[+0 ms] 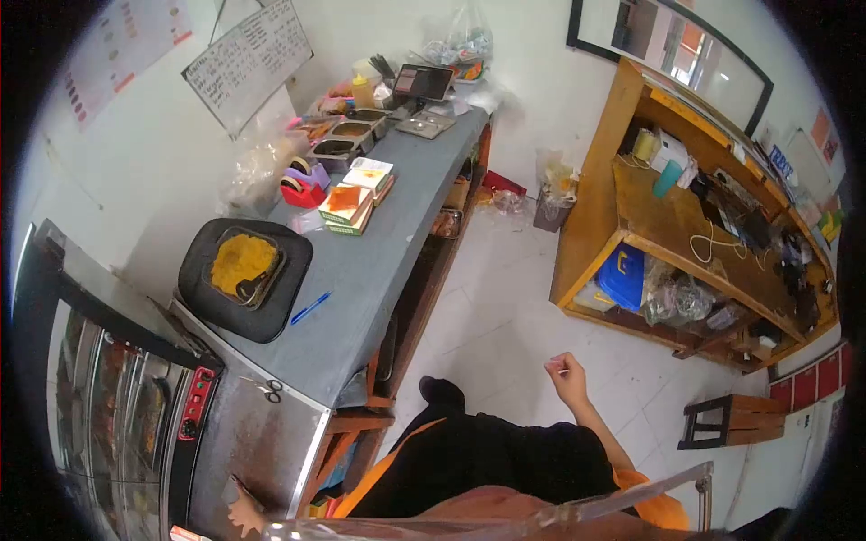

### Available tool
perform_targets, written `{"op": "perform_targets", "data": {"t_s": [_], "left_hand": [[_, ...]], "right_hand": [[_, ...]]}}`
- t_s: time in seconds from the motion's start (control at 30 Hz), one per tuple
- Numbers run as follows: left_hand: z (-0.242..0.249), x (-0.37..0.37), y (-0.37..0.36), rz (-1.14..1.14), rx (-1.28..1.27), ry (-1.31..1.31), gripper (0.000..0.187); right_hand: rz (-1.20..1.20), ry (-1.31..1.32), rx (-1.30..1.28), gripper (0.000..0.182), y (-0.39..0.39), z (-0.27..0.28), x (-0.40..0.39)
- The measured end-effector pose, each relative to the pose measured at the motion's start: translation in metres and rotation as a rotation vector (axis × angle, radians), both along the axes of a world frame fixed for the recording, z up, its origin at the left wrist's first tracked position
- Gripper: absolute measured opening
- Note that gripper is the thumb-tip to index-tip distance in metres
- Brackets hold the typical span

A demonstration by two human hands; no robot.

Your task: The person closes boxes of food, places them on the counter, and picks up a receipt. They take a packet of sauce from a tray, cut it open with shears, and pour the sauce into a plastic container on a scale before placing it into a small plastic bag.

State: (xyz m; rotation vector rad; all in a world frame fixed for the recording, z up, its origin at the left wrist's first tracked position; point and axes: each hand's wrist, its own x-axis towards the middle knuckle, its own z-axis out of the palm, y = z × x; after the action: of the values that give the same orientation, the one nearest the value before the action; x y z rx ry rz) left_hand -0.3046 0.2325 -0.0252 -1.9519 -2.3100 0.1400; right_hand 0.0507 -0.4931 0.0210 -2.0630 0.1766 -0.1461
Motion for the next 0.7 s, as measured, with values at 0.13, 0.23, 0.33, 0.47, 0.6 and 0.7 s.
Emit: {"op": "perform_targets", "data": {"t_s": [0.13, 0.23, 0.33, 0.47, 0.6, 0.7], "left_hand": [[0.005, 0.028, -0.024, 0.074, 0.039, 0.0, 0.079], [0.039, 0.077, -0.057, 0.196, 0.017, -0.286, 0.123], [0.052, 0.136, -0.089, 0.174, 0.157, -0.354, 0.114], [0.079, 0.201, -0.104, 0.068, 0.502, -0.452, 0.096], [0.093, 0.245, -0.107, -0.106, 0.842, -0.504, 0.08], [0.1, 0.245, -0.118, -0.274, 1.075, -0.507, 0.07]], "right_hand": [[0.151, -0.056, -0.048, 0.018, 0.023, 0.01, 0.07], [0.214, -0.104, -0.09, 0.019, 0.043, 0.021, 0.131], [0.272, -0.11, -0.089, 0.021, 0.063, 0.018, 0.201], [0.313, -0.064, -0.044, 0.016, 0.097, 0.027, 0.287], [0.311, -0.094, 0.032, 0.015, 0.118, 0.026, 0.348], [0.307, -0.113, 0.031, 0.015, 0.125, 0.038, 0.381]]}}
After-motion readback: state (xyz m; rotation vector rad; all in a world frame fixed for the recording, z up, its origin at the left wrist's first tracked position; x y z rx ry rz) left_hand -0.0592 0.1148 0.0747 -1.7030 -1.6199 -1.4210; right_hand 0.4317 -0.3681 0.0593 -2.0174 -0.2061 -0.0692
